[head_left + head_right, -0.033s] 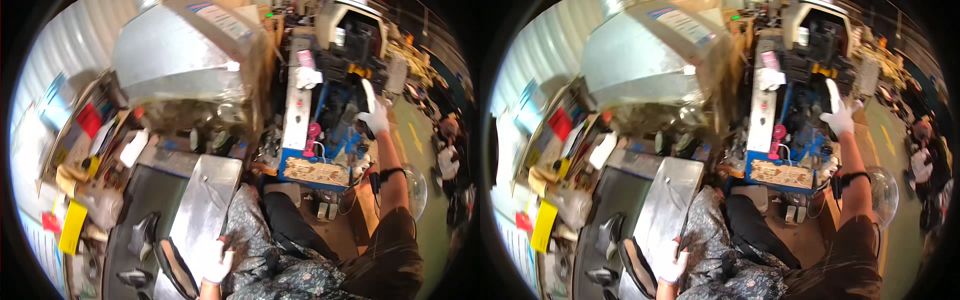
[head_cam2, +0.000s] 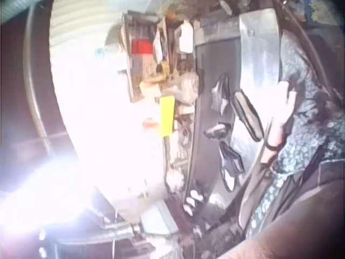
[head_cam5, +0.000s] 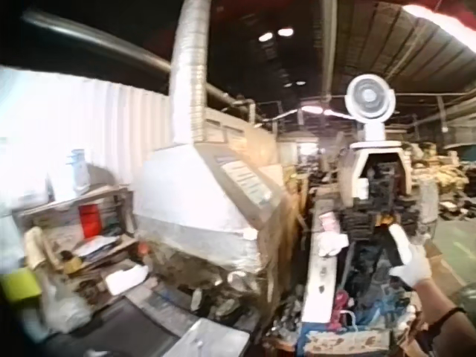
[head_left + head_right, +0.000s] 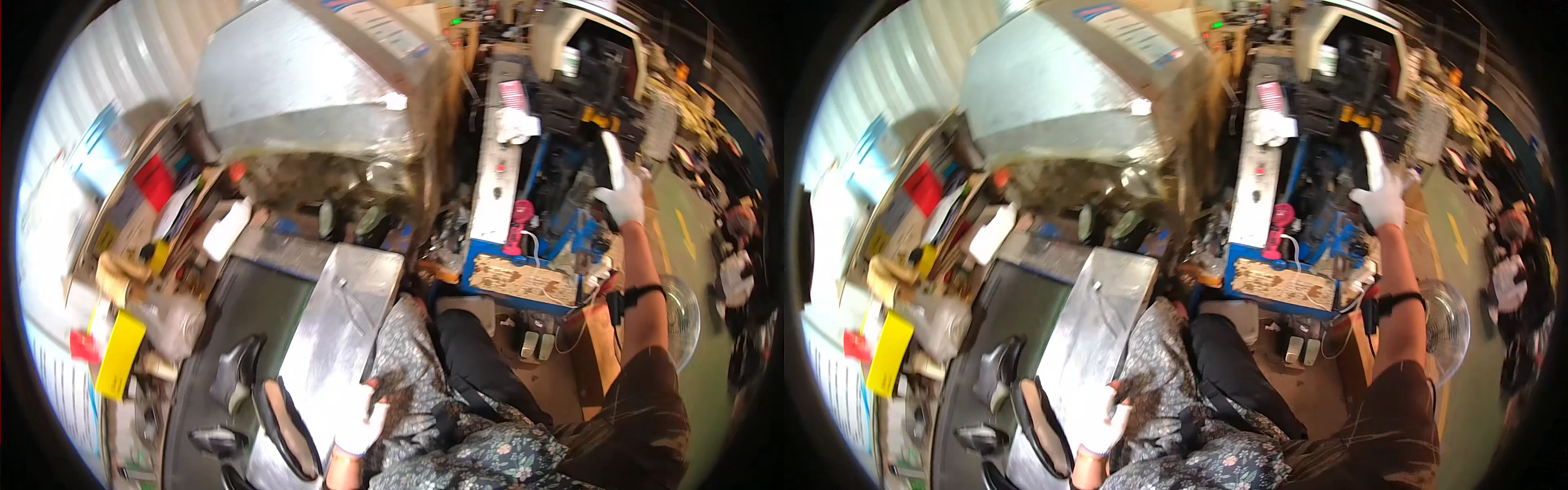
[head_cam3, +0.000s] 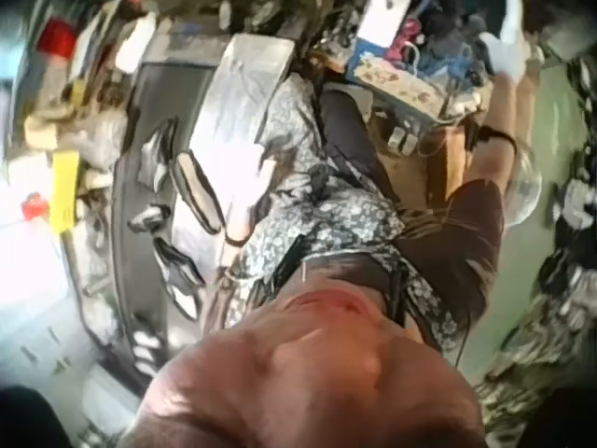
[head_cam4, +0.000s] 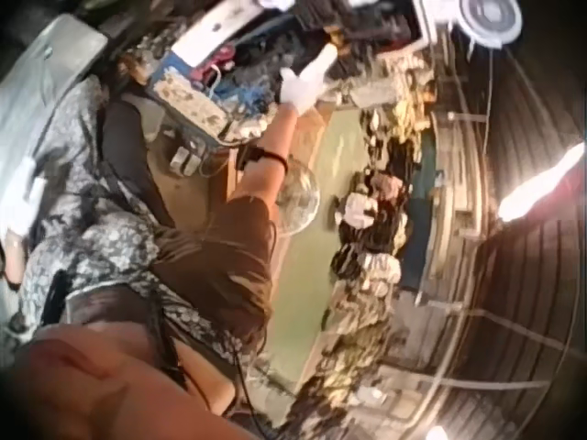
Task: Attaching soles to shoe uppers using a heat press machine in a factory setting.
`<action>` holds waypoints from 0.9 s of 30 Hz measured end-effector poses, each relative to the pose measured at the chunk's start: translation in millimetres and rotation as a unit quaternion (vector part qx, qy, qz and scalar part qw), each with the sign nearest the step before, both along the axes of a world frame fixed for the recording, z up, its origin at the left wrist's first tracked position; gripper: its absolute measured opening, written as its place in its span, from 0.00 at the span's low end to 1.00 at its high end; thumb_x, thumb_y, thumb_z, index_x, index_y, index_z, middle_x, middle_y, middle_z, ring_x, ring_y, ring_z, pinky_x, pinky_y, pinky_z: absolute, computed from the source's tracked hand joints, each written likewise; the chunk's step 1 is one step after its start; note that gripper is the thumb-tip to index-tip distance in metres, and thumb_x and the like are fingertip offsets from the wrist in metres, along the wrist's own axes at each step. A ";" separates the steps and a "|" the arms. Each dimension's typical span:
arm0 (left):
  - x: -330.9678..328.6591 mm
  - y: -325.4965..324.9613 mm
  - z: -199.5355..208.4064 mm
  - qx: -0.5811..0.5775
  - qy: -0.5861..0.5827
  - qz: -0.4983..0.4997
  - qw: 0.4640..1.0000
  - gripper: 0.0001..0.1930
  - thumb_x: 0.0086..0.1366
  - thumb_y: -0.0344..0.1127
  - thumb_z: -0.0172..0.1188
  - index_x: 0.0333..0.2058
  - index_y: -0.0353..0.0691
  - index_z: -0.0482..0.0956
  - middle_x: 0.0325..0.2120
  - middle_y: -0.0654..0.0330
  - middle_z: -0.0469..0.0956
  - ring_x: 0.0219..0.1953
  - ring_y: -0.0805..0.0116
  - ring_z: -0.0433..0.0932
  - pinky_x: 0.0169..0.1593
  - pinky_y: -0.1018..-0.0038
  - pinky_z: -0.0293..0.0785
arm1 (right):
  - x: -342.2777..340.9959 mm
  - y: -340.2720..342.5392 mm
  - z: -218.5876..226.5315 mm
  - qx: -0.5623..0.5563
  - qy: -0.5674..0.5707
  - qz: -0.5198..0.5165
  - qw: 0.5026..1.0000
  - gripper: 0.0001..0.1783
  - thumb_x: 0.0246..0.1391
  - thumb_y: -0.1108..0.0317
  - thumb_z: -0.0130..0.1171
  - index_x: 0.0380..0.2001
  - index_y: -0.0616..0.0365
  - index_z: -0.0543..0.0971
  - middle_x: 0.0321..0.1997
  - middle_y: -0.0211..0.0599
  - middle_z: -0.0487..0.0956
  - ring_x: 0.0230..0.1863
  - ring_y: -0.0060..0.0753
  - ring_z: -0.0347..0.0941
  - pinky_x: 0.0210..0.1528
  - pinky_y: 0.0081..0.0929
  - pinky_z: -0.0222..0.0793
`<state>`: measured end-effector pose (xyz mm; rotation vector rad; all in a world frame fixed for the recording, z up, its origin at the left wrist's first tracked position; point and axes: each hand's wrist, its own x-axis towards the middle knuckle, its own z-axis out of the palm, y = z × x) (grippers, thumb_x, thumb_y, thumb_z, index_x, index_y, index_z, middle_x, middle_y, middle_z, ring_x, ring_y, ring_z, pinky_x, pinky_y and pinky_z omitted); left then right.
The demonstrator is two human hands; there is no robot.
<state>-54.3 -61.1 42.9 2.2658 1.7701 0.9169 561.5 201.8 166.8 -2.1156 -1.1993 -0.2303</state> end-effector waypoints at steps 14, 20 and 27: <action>74.6 91.2 0.4 -0.197 -0.536 -0.169 0.804 0.38 0.80 0.42 0.55 0.78 0.36 0.46 0.78 0.58 0.55 0.69 0.65 0.66 0.69 0.66 0.68 | -282.1 -159.8 -93.8 0.088 0.261 0.516 0.811 0.62 0.44 0.63 0.66 0.79 0.66 0.47 0.82 0.55 0.53 0.83 0.53 0.46 0.83 0.46 0.41; 7.6 84.5 27.7 -0.242 -0.695 -0.045 0.676 0.31 0.73 0.47 0.64 0.67 0.35 0.70 0.55 0.59 0.80 0.50 0.71 0.81 0.58 0.72 0.77 | -333.2 -147.8 -83.5 -0.155 0.549 0.602 0.559 0.82 0.43 0.17 0.64 0.80 0.64 0.38 0.82 0.58 0.52 0.75 0.58 0.62 0.73 0.53 0.61; 27.1 47.4 26.2 -0.372 -0.105 -0.242 0.890 0.38 0.59 0.59 0.73 0.59 0.38 0.75 0.40 0.45 0.85 0.41 0.38 0.84 0.45 0.51 0.81 | -297.0 -166.6 -119.0 -0.493 0.540 0.555 0.396 0.45 0.48 0.73 0.70 0.71 0.69 0.68 0.67 0.44 0.78 0.68 0.36 0.74 0.73 0.35 0.66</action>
